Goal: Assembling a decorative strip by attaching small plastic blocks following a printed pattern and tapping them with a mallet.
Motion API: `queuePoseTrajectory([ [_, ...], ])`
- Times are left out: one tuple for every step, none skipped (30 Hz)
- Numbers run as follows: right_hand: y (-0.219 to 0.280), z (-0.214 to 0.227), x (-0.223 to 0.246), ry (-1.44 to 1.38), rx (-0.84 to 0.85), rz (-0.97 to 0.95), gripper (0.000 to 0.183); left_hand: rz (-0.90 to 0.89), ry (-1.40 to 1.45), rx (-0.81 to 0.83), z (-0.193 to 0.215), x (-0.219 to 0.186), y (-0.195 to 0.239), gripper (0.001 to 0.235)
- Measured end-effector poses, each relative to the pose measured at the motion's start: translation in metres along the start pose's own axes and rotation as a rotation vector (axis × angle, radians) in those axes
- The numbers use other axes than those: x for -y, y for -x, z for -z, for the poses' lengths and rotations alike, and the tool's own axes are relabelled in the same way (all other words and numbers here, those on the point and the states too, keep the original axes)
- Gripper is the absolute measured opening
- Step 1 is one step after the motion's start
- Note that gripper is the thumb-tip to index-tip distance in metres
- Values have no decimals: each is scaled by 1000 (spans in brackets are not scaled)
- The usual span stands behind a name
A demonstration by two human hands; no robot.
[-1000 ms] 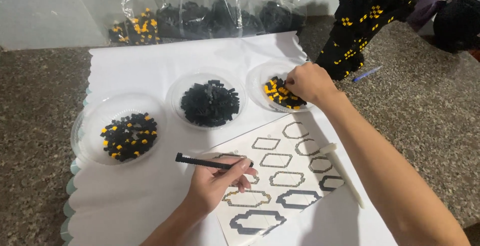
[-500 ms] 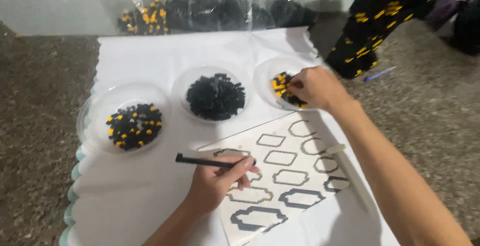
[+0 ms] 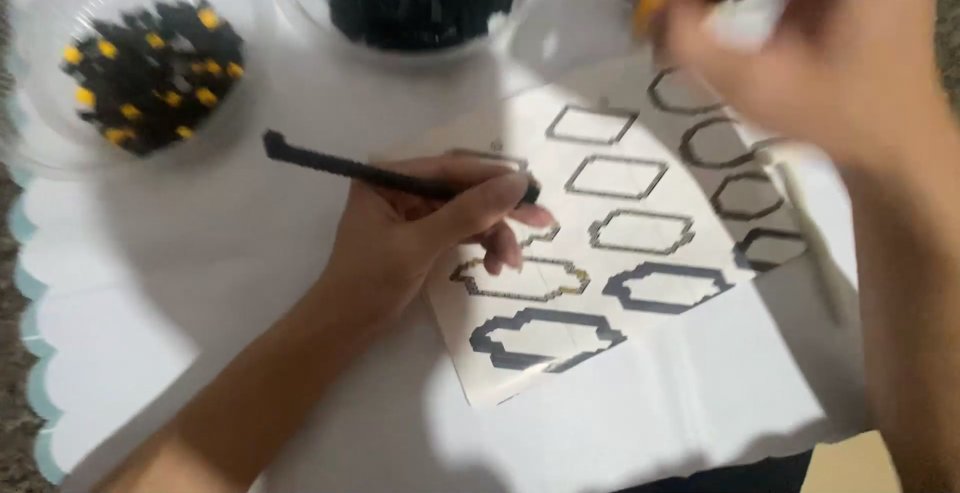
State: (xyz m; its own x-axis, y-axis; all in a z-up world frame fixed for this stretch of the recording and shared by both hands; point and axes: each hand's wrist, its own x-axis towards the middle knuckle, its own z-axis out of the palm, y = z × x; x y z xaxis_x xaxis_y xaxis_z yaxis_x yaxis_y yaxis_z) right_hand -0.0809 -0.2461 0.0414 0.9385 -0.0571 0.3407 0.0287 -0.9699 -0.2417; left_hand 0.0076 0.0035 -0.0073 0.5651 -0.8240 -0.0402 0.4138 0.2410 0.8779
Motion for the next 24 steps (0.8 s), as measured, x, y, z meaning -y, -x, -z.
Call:
queuePoseTrajectory([
  [0,6,46,-481,42,52,5,15,-20,-5,-2,-3,1,16],
  [9,-9,48,-484,45,51,5,18,-19,-9,-2,-4,1,16],
  [18,-23,50,-704,48,29,9,31,-30,-5,-2,-5,0,17],
  [27,-39,53,-929,51,3,13,47,-43,-4,-2,-6,1,19],
  [26,-41,54,-937,53,1,13,53,-45,-10,-3,-7,0,19],
  [27,-44,56,-926,61,-46,12,94,-86,-17,-4,-8,0,20],
  [28,-46,58,-915,69,-92,11,134,-127,-24,-6,-9,0,21],
  [29,-47,58,-920,73,-99,11,144,-126,-27,-7,-8,0,21],
  [29,-47,59,-972,76,-146,11,152,-164,-28,-8,-8,0,20],
  [28,-45,60,-1017,81,-202,13,163,-195,-22,-8,-8,-1,20],
  [28,-45,61,-1016,85,-218,13,176,-187,-18,-7,-7,-1,20],
  [28,-44,62,-1039,72,-290,12,141,-168,-7,-6,-6,-1,21],
  [28,-43,64,-1061,59,-363,13,106,-149,5,-6,-6,-1,22],
  [29,-45,65,-1064,58,-361,13,107,-152,3,-6,-6,-1,22],
  [29,-46,66,-1153,33,-460,16,118,-153,-9,-6,-6,-1,22],
  [30,-47,69,-1240,7,-566,18,134,-152,-21,-6,-6,-1,22],
  [30,-46,70,-1243,8,-570,18,140,-152,-22,-7,-7,-1,22],
  [29,-46,72,-1142,1,-583,15,143,-176,-34,-8,-8,-1,23],
  [28,-45,74,-1041,-6,-596,12,147,-199,-45,-9,-9,-2,24],
  [30,-46,73,-1038,-5,-594,12,145,-197,-45,-10,-7,-1,24],
  [31,-47,73,-1106,-9,-570,16,116,-228,-39,-10,-6,0,24],
  [33,-49,72,-1173,-15,-545,21,88,-261,-32,-10,-5,0,24],
  [32,-48,72,-1170,-17,-544,21,86,-260,-30,-10,-5,0,24],
  [30,-48,71,-1176,-14,-562,24,92,-244,-36,-11,-5,0,23],
])
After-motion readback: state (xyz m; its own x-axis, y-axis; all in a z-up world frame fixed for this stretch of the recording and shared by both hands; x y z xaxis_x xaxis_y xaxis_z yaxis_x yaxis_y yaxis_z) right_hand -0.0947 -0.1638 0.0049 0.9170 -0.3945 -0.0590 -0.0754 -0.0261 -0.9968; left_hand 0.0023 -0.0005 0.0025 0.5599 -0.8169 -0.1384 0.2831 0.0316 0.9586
